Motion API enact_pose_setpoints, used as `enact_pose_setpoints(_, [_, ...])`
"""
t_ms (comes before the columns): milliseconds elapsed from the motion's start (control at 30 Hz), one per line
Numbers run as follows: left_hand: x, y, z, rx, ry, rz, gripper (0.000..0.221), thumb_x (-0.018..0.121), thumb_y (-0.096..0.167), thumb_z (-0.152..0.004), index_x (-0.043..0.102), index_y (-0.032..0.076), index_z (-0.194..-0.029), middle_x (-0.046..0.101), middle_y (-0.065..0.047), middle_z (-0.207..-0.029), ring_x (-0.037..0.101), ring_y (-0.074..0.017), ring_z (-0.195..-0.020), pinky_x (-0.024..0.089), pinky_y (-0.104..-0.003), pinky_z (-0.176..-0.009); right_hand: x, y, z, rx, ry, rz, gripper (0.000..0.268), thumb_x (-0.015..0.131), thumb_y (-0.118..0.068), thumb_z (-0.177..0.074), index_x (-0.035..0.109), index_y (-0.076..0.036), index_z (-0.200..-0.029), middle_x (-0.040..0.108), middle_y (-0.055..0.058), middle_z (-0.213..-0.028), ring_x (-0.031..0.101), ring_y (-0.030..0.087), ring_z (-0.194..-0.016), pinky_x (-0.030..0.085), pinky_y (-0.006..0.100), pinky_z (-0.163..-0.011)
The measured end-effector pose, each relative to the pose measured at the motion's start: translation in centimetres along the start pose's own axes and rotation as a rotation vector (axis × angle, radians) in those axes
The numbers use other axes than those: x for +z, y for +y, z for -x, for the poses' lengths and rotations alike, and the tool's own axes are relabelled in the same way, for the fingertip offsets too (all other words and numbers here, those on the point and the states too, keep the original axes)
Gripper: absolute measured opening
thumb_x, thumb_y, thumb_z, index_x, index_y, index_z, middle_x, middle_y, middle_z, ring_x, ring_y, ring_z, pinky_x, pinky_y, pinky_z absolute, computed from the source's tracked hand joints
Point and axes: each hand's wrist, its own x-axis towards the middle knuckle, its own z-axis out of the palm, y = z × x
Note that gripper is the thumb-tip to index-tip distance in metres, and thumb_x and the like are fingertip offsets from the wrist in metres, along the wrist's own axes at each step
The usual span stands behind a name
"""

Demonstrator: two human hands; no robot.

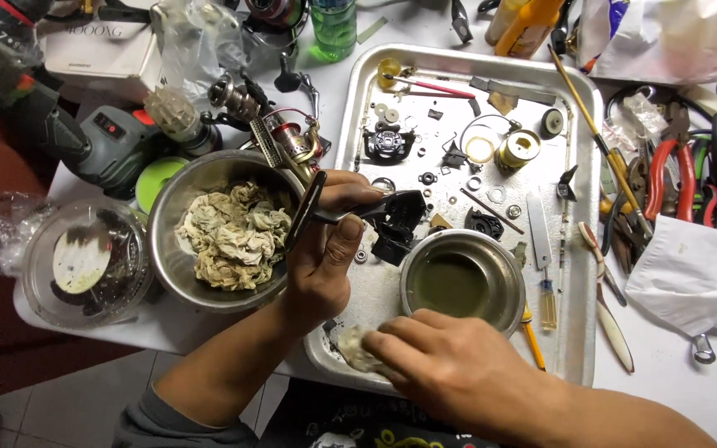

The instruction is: The person cleans a small black mechanical part by wiping it with a cloth, using a screwdriver to manipulate it, and scrubbing it with a toothbrush in a bowl of liquid. The part is handled repeatedly and placed back into the liquid for further cleaning.

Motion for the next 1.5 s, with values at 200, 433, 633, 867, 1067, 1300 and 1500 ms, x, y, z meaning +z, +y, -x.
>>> enact_pose_setpoints(200, [0.2, 0.5, -0.3, -0.084, -0.050, 0.035, 0.027, 0.044, 0.019, -0.095, 0.054, 0.001, -0.112, 0.054, -0.014, -0.106, 0.055, -0.0254, -0.105, 0.049, -0.035, -0.094, -3.9, 0.0, -0.1, 0.158, 0.284, 0.065, 0.031, 0.074, -0.024, -0.077, 0.060, -0.001, -0.094, 0.065, 0.013, -0.087, 0.065, 0.021, -0.069, 0.058, 0.031, -0.058])
enact_pose_setpoints(433, [1.1, 0.4, 0.5, -0.021, -0.261, -0.050, 0.035, 0.047, 0.024, -0.095, 0.051, 0.003, -0.122, 0.050, -0.013, -0.105, 0.054, -0.0250, -0.099, 0.049, -0.036, -0.089, -3.6, 1.9, 0.8, 0.409, 0.306, 0.395, 0.069, 0.071, -0.047, -0.076, 0.045, -0.007, -0.126, 0.051, 0.014, -0.119, 0.063, 0.027, -0.080, 0.050, 0.037, -0.051])
enact_pose_setpoints(633, [1.4, -0.2, 0.6, -0.106, -0.346, 0.014, 0.044, 0.048, 0.033, -0.094, 0.046, 0.005, -0.128, 0.046, -0.013, -0.111, 0.052, -0.0216, -0.100, 0.053, -0.034, -0.088, -4.7, 3.0, 1.0, 0.376, 0.231, 0.377, 0.060, 0.070, -0.042, -0.076, 0.050, -0.005, -0.119, 0.056, 0.014, -0.108, 0.062, 0.027, -0.086, 0.051, 0.035, -0.054])
enact_pose_setpoints(867, [1.3, 0.2, 0.3, -0.212, -0.372, -0.126, 0.056, 0.054, 0.028, -0.090, 0.032, 0.013, -0.138, 0.045, -0.011, -0.116, 0.055, -0.0170, -0.096, 0.054, -0.031, -0.090, -9.5, 8.0, 3.3, 0.692, 0.357, 0.384, 0.054, 0.074, -0.036, -0.076, 0.059, 0.003, -0.111, 0.065, 0.015, -0.099, 0.061, 0.027, -0.082, 0.049, 0.040, -0.076])
enact_pose_setpoints(1067, [1.6, 0.1, 0.0, -0.122, -0.405, -0.185, 0.046, 0.057, 0.020, -0.087, 0.042, 0.004, -0.128, 0.043, -0.016, -0.119, 0.048, -0.0271, -0.113, 0.048, -0.039, -0.103, -10.0, 12.1, 3.2, 1.155, 0.270, 0.255, 0.059, 0.060, -0.059, -0.082, 0.065, -0.007, -0.110, 0.067, 0.017, -0.093, 0.062, 0.031, -0.081, 0.045, 0.042, -0.072])
enact_pose_setpoints(1300, [1.8, -0.7, -0.1, -0.064, -0.528, -0.311, 0.031, 0.060, 0.019, -0.083, 0.058, 0.003, -0.109, 0.054, -0.014, -0.105, 0.053, -0.0259, -0.100, 0.048, -0.039, -0.088, -10.3, 14.8, 2.2, 1.308, 0.187, 0.137, 0.054, 0.054, -0.056, -0.086, 0.066, -0.005, -0.102, 0.065, 0.018, -0.100, 0.058, 0.034, -0.095, 0.041, 0.045, -0.075])
enact_pose_setpoints(1500, [1.9, -0.9, 0.0, -0.034, -0.593, -0.373, 0.033, 0.060, 0.023, -0.084, 0.058, 0.004, -0.111, 0.056, -0.015, -0.105, 0.055, -0.0266, -0.098, 0.049, -0.040, -0.085, -11.5, 14.9, -0.7, 1.456, 0.076, 0.056, 0.056, 0.050, -0.055, -0.094, 0.067, -0.001, -0.092, 0.064, 0.017, -0.079, 0.056, 0.029, -0.075, 0.039, 0.043, -0.066])
